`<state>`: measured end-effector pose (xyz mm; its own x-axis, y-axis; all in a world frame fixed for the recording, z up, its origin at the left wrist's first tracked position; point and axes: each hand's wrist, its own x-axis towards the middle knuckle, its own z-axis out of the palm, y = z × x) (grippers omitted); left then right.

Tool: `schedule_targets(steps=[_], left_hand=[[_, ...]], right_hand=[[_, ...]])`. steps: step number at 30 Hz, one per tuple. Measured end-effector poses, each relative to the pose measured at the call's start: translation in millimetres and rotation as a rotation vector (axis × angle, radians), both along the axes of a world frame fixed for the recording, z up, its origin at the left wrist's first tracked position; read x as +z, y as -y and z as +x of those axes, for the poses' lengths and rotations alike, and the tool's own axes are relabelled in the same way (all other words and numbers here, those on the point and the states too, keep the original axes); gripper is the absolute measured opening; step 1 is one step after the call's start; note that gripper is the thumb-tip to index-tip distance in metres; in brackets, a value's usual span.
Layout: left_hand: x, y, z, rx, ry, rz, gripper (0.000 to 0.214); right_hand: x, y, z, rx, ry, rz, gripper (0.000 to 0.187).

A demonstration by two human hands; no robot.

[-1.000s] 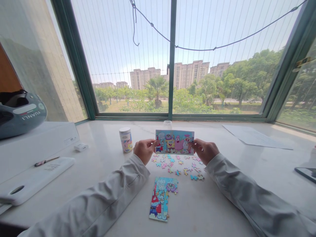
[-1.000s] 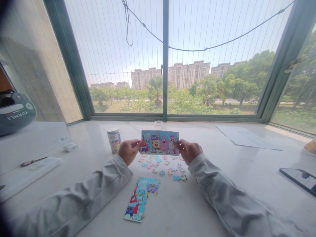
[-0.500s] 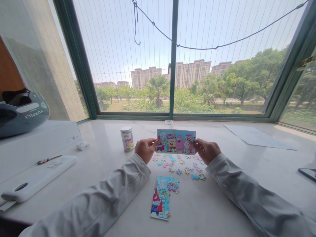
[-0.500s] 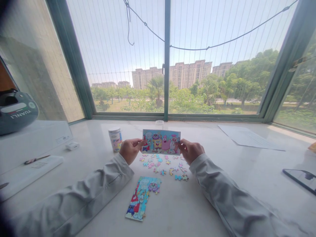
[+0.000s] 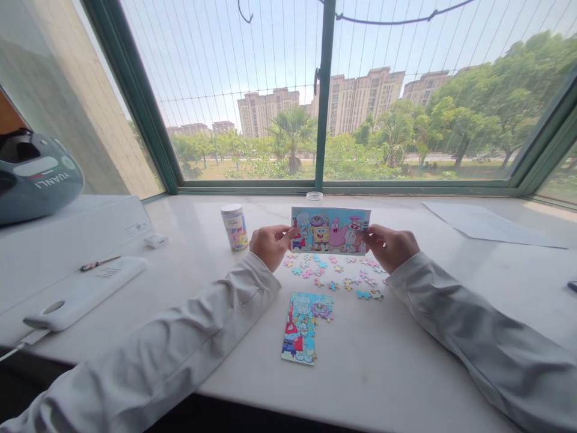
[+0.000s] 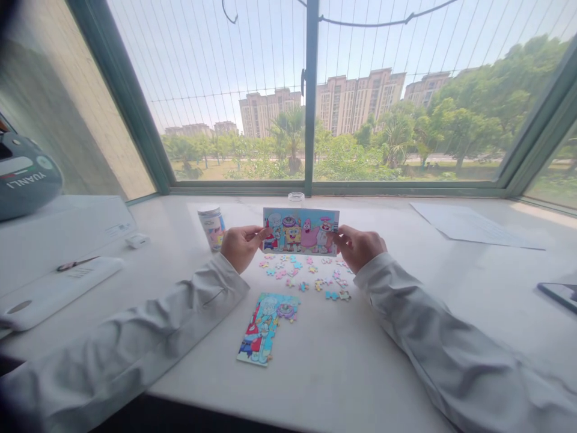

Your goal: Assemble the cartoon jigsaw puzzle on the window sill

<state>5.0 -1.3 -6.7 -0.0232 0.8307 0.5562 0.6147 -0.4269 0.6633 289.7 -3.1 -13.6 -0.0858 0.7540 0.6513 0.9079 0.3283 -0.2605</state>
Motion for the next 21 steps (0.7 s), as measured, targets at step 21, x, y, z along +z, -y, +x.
schedule_targets(steps=[21], left_hand=[[2.9, 2.6, 0.8, 0.015, -0.016, 0.023, 0.038]], right_hand=[[3.0, 3.7, -3.0, 0.007, -0.014, -0.019, 0.038]])
